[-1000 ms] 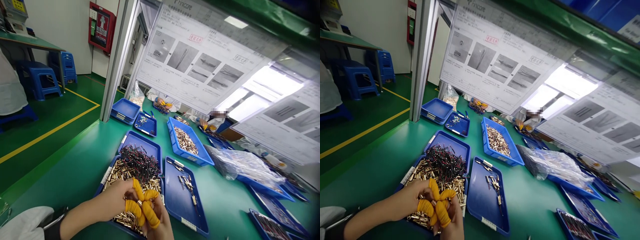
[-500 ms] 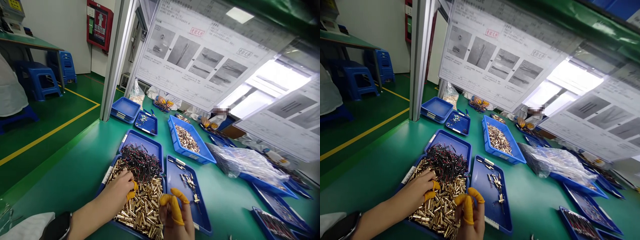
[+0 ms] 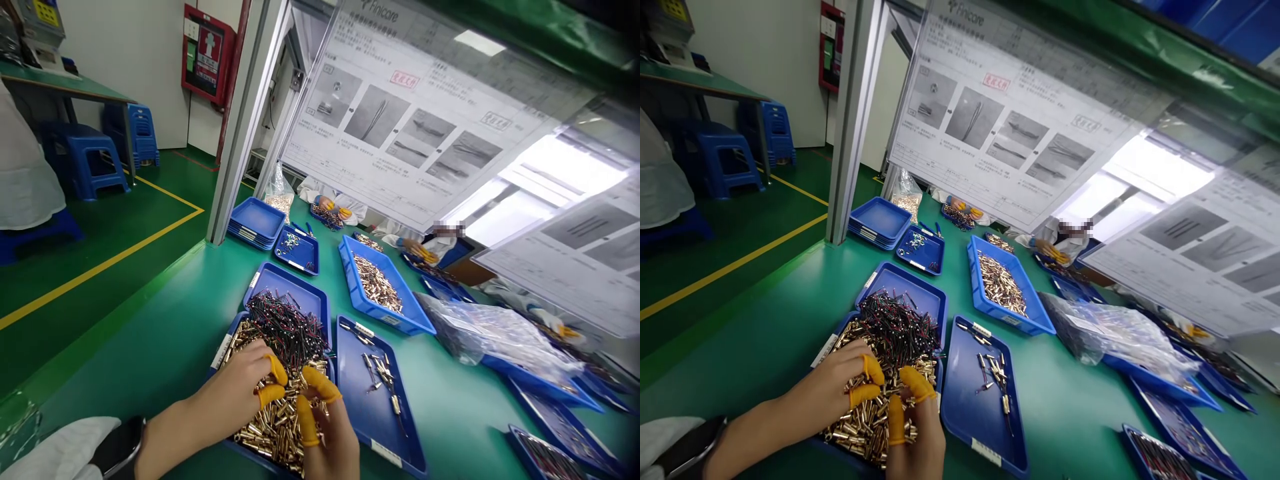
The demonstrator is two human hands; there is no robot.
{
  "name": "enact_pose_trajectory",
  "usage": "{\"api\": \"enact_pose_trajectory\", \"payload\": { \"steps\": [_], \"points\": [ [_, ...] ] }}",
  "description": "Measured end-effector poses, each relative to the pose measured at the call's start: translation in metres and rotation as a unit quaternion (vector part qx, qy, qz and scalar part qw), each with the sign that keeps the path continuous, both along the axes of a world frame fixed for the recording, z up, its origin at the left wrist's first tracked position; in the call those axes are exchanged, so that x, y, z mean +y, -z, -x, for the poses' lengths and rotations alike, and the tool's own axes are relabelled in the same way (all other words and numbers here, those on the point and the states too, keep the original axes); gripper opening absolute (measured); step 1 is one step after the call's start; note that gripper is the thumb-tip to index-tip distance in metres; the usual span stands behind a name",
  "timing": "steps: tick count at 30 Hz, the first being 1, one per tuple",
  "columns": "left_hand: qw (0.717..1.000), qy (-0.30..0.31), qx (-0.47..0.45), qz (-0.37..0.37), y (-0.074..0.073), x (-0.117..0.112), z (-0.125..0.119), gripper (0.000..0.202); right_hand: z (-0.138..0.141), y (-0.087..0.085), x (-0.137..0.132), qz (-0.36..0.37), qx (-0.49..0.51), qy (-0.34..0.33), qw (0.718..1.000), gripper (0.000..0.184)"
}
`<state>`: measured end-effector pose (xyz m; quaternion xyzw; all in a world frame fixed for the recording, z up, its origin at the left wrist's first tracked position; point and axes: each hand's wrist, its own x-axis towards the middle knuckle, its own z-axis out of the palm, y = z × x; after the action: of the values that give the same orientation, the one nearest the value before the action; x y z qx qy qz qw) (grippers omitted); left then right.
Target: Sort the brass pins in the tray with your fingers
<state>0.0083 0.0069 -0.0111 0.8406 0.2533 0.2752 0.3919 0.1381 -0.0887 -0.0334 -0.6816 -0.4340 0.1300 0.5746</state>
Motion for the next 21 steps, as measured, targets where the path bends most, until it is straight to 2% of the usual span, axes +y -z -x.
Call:
{"api": "enact_pose_trajectory", "payload": {
  "steps": [2, 4, 8, 14, 18, 21],
  "points": [
    [1.0, 0.017, -0.015, -0.004, -0.0023, -0.0011, 0.001, 0.014, 0.001, 0.0046, 0.0008, 0.003, -0.087, -0.025, 0.996, 0.019],
    [0.999, 0.029, -0.037, 0.0, -0.0039, -0.0022, 0.0013, 0.014, 0.0003, 0.0083, 0.0005, 0.011, -0.106, -0.038, 0.994, 0.015],
    [0.995, 0.036, -0.077, 0.055, -0.0067, -0.004, 0.0006, 0.014, 0.0006, 0.0118, -0.0003, 0.028, -0.024, -0.061, 0.997, 0.013],
    [0.981, -0.014, -0.059, 0.184, -0.0094, -0.0059, -0.002, 0.024, 0.0075, 0.0074, -0.0003, 0.033, 0.069, -0.089, 0.993, 0.014],
    [0.967, -0.033, -0.067, 0.244, -0.0077, -0.0059, -0.0038, 0.017, 0.0075, 0.0054, -0.003, 0.052, 0.099, -0.089, 0.99, 0.016],
    [0.961, -0.054, -0.053, 0.267, -0.0057, -0.0065, -0.0046, 0.01, 0.0076, 0.0031, -0.0029, 0.064, 0.161, -0.122, 0.977, 0.022]
  ]
}}
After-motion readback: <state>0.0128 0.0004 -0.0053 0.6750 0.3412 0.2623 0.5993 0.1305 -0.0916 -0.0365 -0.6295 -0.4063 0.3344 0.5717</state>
